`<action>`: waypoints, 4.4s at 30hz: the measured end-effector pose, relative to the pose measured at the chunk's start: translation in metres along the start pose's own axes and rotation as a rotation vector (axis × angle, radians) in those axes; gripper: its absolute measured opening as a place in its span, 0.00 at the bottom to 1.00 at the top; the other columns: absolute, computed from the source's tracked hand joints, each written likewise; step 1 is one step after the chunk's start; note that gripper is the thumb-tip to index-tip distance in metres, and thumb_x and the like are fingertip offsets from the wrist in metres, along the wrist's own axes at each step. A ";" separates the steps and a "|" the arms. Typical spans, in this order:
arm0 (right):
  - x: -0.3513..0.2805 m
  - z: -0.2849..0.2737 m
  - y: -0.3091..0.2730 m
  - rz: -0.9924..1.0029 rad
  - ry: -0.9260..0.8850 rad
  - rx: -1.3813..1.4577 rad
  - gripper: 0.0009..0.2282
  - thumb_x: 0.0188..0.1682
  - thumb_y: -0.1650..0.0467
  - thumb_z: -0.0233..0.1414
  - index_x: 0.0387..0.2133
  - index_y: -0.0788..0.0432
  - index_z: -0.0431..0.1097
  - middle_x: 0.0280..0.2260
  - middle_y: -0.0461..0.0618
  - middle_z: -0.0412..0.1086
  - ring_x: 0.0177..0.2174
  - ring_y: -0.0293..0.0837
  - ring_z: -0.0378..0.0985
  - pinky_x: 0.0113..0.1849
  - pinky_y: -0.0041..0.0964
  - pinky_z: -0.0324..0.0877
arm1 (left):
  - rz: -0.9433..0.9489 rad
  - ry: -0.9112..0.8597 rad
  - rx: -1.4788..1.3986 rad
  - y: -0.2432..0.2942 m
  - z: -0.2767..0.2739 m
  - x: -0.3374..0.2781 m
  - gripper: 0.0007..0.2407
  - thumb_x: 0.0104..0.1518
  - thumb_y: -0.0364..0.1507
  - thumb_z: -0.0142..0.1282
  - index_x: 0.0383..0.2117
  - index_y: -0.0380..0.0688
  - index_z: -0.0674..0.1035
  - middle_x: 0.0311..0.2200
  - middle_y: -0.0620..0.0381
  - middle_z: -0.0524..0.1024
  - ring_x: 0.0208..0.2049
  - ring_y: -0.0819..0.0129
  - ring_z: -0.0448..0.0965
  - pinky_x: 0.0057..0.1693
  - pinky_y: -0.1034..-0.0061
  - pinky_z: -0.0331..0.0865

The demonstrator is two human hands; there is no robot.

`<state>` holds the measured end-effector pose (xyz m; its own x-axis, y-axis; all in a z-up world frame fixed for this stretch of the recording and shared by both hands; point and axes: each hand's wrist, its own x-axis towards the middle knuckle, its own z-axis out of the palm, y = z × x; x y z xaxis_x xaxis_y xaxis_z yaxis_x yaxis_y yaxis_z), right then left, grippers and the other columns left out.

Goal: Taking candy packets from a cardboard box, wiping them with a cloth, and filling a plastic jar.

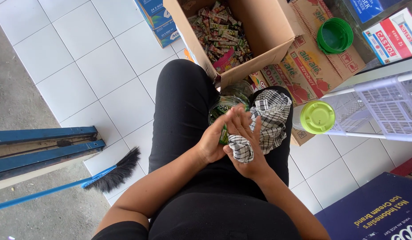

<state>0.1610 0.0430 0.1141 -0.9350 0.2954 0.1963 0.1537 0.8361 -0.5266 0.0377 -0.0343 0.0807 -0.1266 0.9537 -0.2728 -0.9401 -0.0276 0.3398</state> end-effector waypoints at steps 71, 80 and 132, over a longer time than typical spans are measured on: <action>0.058 -0.076 -0.043 0.147 -0.289 -0.338 0.17 0.45 0.75 0.56 0.49 0.57 0.67 0.25 0.55 0.77 0.26 0.53 0.82 0.28 0.49 0.74 | 0.433 0.303 1.851 0.094 0.037 -0.025 0.21 0.53 0.36 0.59 0.53 0.39 0.78 0.29 0.34 0.79 0.34 0.42 0.81 0.46 0.56 0.75; 0.070 -0.188 -0.049 0.185 -0.110 0.136 0.33 0.37 0.80 0.59 0.61 0.51 0.68 0.38 0.50 0.80 0.27 0.42 0.78 0.29 0.39 0.73 | 0.425 0.291 1.740 0.122 0.061 -0.044 0.20 0.52 0.32 0.55 0.52 0.38 0.79 0.19 0.38 0.76 0.22 0.49 0.81 0.37 0.61 0.75; 0.088 -0.189 0.144 0.024 0.161 0.971 0.36 0.57 0.49 0.44 0.70 0.61 0.50 0.69 0.58 0.54 0.68 0.49 0.56 0.65 0.42 0.53 | 0.478 -0.442 1.366 0.105 0.111 0.149 0.49 0.33 0.40 0.79 0.68 0.38 0.65 0.66 0.45 0.64 0.70 0.51 0.63 0.75 0.61 0.55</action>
